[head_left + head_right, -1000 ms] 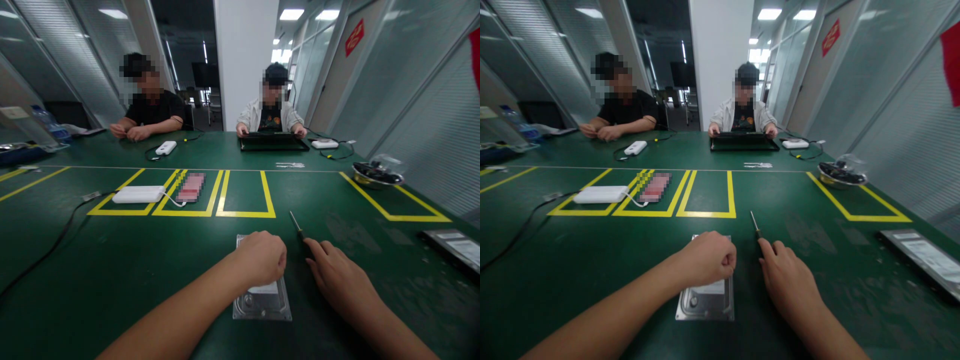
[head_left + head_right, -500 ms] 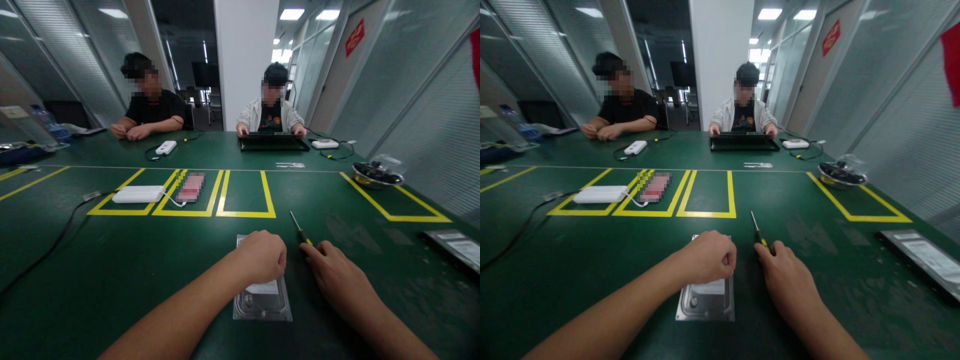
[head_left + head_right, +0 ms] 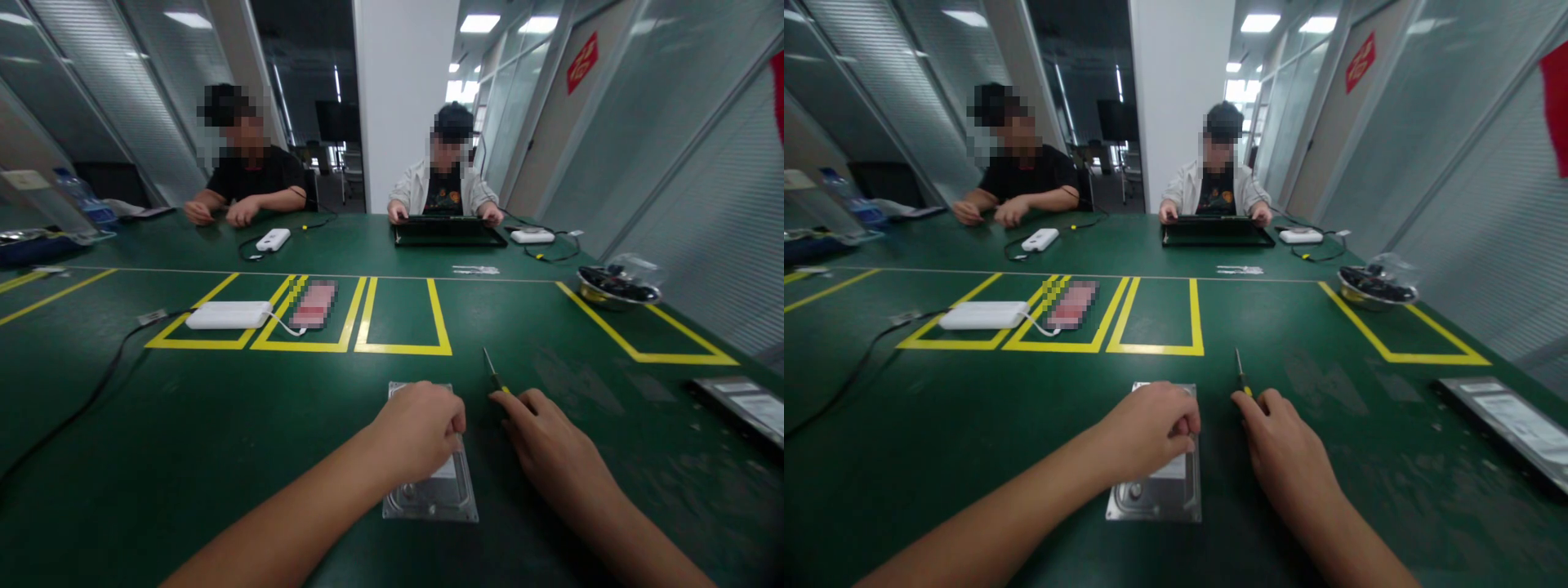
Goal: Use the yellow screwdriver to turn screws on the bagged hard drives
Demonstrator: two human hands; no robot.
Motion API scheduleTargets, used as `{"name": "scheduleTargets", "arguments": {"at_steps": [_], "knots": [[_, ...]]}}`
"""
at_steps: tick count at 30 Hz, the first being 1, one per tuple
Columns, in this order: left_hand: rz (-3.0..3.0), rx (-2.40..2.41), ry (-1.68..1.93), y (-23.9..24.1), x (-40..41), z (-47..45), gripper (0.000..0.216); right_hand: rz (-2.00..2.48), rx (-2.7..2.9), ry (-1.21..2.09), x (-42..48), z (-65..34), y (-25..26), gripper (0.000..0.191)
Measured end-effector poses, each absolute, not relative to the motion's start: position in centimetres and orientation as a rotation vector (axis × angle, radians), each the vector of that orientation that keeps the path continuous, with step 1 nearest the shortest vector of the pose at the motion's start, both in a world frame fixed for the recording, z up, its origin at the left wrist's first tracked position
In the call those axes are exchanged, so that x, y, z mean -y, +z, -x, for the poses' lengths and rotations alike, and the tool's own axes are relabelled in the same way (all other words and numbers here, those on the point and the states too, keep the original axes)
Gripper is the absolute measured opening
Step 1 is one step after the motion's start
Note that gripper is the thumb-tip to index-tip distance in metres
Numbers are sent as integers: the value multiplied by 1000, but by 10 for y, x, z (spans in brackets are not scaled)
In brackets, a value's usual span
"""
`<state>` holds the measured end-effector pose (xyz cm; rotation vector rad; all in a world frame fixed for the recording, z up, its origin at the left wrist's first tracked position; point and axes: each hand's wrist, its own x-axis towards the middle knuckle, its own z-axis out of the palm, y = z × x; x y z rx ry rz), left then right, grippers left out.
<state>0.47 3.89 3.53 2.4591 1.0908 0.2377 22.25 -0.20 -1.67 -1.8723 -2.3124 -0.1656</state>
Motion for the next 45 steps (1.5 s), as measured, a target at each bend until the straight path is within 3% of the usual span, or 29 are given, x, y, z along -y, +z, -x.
{"name": "scheduleTargets", "arguments": {"at_steps": [12, 18, 25, 45], "knots": [[-2439, -1148, 371, 21, 20, 23, 39, 1434, 1716, -72, 8, -224, 14, 27], [-2567, -1102, 399, 3, 31, 25, 72, 1285, 1347, 268, 19, -211, 23, 33], [-2697, -1103, 381, -5, 32, 21, 70, 1069, 1400, 259, 20, -197, 23, 36], [-2732, -1111, 352, -4, 32, 21, 68, 1042, 1451, 391, 14, -195, 16, 37]]}}
